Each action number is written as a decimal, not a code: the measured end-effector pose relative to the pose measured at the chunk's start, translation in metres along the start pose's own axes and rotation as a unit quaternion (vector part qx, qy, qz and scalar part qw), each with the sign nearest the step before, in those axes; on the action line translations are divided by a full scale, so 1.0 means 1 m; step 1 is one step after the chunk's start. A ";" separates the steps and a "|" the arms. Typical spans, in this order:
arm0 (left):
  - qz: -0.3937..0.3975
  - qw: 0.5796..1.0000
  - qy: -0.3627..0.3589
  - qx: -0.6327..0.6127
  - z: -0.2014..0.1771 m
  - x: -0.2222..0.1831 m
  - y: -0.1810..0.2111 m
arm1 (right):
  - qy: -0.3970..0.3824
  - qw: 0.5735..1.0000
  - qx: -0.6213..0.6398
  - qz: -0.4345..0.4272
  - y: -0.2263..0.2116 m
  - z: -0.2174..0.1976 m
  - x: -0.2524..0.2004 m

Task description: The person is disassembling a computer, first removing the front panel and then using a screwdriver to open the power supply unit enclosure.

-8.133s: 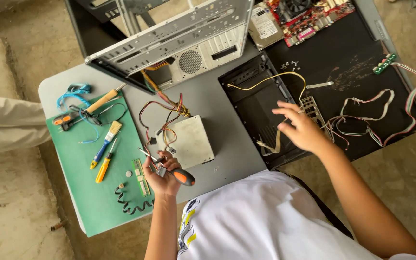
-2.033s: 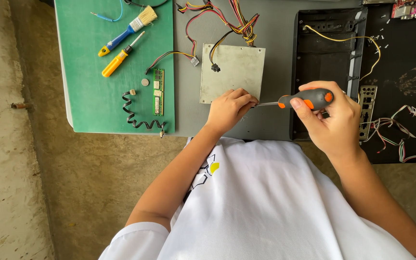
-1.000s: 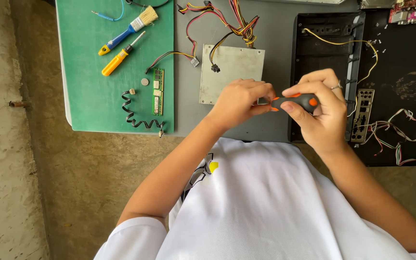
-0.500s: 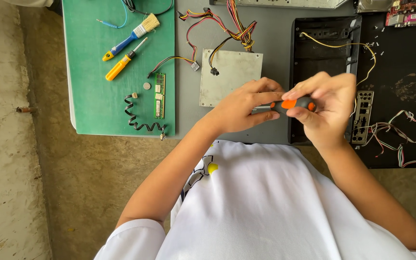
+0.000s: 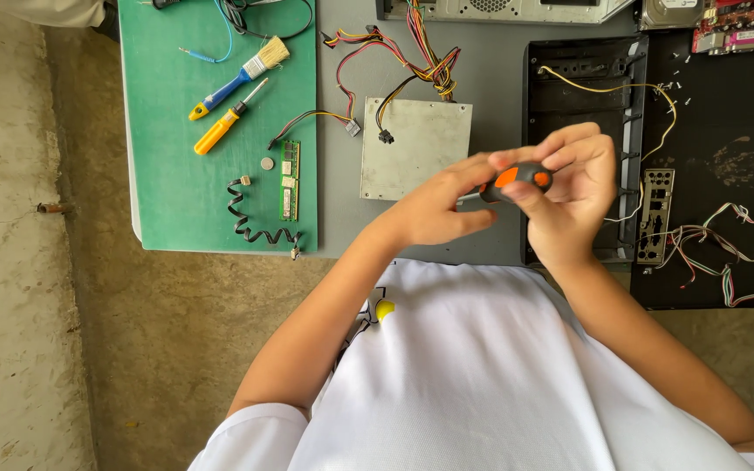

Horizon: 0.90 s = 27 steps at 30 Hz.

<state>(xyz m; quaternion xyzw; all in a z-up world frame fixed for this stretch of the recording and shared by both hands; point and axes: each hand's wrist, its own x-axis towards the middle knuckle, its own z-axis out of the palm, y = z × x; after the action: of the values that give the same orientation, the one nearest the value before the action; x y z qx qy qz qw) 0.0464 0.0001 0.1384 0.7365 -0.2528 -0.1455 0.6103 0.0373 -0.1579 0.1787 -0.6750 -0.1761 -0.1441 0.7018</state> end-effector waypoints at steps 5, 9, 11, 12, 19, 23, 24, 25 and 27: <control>-0.019 1.000 0.004 -0.019 -0.011 0.001 0.002 | -0.042 0.999 0.016 0.030 0.002 -0.005 0.002; -0.007 0.988 0.010 0.154 0.002 0.006 -0.008 | -0.087 0.987 0.126 0.044 0.003 0.012 0.007; -0.025 0.991 -0.023 0.131 0.002 0.009 -0.015 | -0.084 0.978 0.188 0.033 0.015 0.011 0.010; -0.034 0.996 -0.035 0.073 0.001 0.008 -0.018 | -0.070 0.986 0.154 0.010 0.022 0.007 0.011; -0.041 0.984 -0.049 0.166 -0.016 -0.010 -0.032 | -0.118 0.989 0.065 0.057 0.018 -0.009 0.023; -0.044 0.993 -0.024 0.105 -0.007 -0.017 -0.023 | -0.118 0.973 0.188 0.064 0.031 -0.008 0.015; -0.052 0.985 -0.032 0.162 -0.002 -0.015 -0.032 | -0.103 0.979 0.172 0.040 0.035 -0.008 0.012; -0.060 0.973 -0.040 0.219 0.003 -0.013 -0.040 | -0.089 0.984 0.156 0.017 0.038 -0.008 0.009; -0.076 0.951 -0.055 0.295 0.006 -0.016 -0.061 | -0.072 0.987 0.139 0.041 0.034 -0.007 0.007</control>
<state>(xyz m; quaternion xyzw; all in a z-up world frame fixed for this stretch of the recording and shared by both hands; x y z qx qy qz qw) 0.0414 0.0116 0.0764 0.8914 -0.2614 -0.1507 0.3382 0.0591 -0.1630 0.1508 -0.5858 -0.2166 -0.0407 0.7799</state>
